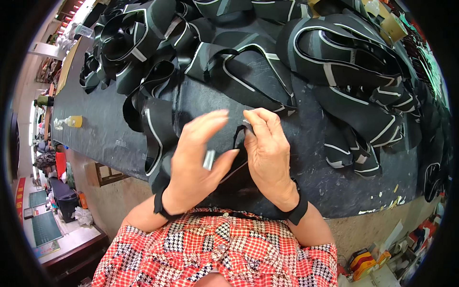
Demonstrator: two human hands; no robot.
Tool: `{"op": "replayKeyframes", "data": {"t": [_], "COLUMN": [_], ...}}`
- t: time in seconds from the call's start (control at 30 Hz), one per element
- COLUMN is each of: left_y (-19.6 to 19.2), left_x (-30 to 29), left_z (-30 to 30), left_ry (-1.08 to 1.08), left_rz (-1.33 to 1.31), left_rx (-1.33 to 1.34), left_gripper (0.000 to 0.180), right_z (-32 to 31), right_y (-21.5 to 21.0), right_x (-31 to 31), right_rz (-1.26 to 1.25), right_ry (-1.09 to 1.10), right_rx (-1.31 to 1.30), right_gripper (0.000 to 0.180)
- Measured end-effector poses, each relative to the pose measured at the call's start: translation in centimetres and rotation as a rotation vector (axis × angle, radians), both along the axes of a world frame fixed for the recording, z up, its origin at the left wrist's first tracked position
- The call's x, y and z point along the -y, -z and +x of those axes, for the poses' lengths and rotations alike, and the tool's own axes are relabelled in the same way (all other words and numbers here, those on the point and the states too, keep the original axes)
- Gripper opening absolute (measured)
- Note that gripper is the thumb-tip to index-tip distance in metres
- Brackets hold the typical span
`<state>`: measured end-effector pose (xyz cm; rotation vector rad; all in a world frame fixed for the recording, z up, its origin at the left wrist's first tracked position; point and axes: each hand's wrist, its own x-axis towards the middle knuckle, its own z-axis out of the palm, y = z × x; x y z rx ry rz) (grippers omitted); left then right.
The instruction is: Inspecting and manually aligning black shoe upper components on a workbench in a factory setting.
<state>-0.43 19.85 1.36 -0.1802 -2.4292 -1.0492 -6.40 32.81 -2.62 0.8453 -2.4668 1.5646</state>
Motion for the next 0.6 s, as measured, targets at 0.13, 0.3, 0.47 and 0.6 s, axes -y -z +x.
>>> {"op": "replayKeyframes", "data": {"t": [0.13,0.3,0.47,0.6], "left_y": [2.3,2.6,2.7,3.3], "left_x": [1.2,4.3,3.9,2.8], "left_z": [-1.4,-2.6,-2.5,-2.3], "left_ry": [-0.005,0.198,0.236,0.090], "left_rz": [0.206,0.661,1.180,1.258], "left_rx": [0.379,0.604,0.721,0.659], "left_gripper": [0.034,0.021,0.015,0.013], "right_z": [-0.3,-1.9,-3.0,-2.9], "right_y": [-0.5,-0.6,0.4,0.3], "right_x": [0.3,-0.3,-0.4,-0.1], "right_rz": [-0.031,-0.170,-0.479,-0.551], "right_ry": [-0.010,-0.141,-0.293,-0.227], "right_rx": [0.022,0.374,0.970,1.094], "right_gripper": [0.028,0.011,0.010,0.010]}}
